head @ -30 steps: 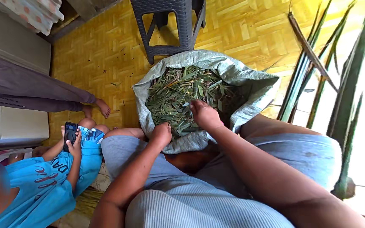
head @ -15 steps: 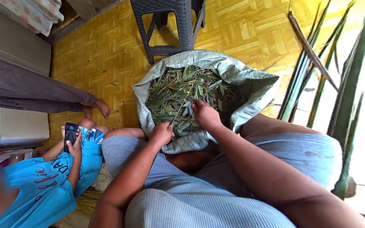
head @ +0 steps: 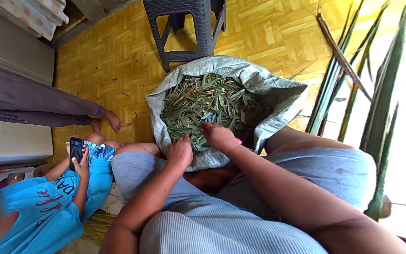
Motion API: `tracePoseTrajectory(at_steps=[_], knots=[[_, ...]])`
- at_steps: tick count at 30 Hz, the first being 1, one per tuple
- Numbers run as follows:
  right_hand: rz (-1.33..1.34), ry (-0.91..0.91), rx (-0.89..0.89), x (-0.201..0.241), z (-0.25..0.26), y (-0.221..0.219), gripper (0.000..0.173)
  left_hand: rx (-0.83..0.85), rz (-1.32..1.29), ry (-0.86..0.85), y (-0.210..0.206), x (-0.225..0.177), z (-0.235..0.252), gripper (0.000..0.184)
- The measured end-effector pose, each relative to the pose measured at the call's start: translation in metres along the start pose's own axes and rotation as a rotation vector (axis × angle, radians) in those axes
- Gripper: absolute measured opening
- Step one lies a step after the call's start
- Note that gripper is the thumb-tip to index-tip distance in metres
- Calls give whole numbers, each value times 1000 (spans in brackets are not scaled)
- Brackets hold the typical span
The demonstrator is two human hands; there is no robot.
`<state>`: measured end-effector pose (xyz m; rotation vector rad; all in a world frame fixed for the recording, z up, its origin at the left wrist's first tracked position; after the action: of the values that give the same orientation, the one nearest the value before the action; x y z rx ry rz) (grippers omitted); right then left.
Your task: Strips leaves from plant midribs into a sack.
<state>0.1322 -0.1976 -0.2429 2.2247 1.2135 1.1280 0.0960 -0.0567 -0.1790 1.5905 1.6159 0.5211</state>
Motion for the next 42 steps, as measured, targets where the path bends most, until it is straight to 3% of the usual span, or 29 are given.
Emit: tracePoseTrajectory(at_steps=[3,5,10,14,24,27,30,33,35,42], knots=[[100,-174,-32,-11,15,11,47,8,35,-1,2,-5,-4,48],[333,-243,19,-14,20,16,49,10,44,3,3,-5,-5,48],[1044,-306,408,-5,8,0,40,20,-41,-7,1,-2,-2,48],[1215,-370,568,-2,7,0,35,38,-210,-55,1,4,-4,49],[1435,-376,526,-15,21,19,32,103,-551,-71,10,44,-56,35],[1482,-390,423,-18,24,33,34,80,-566,-57,12,63,-78,33],[1544,-416,209,-26,28,45,31,62,-584,-1,12,79,-96,32],[1480,-351,-128,-35,29,51,37,36,-613,99,10,87,-103,32],[1352,-277,-230,-36,28,51,41,14,-618,127,7,85,-98,32],[522,131,107,5,-11,7,43,-29,-370,26,11,50,-37,39]])
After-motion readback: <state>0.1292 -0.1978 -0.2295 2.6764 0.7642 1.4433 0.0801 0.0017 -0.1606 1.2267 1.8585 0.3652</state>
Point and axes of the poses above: each hand's wrist, its own z-axis towards the middle knuckle, its own y-axis out of the back of the hand, x = y × z, the point moved 1 cm from there along z, towards the middle knuckle, and after that the axes turned 15 degrees about -y, right-handed, at the moved point
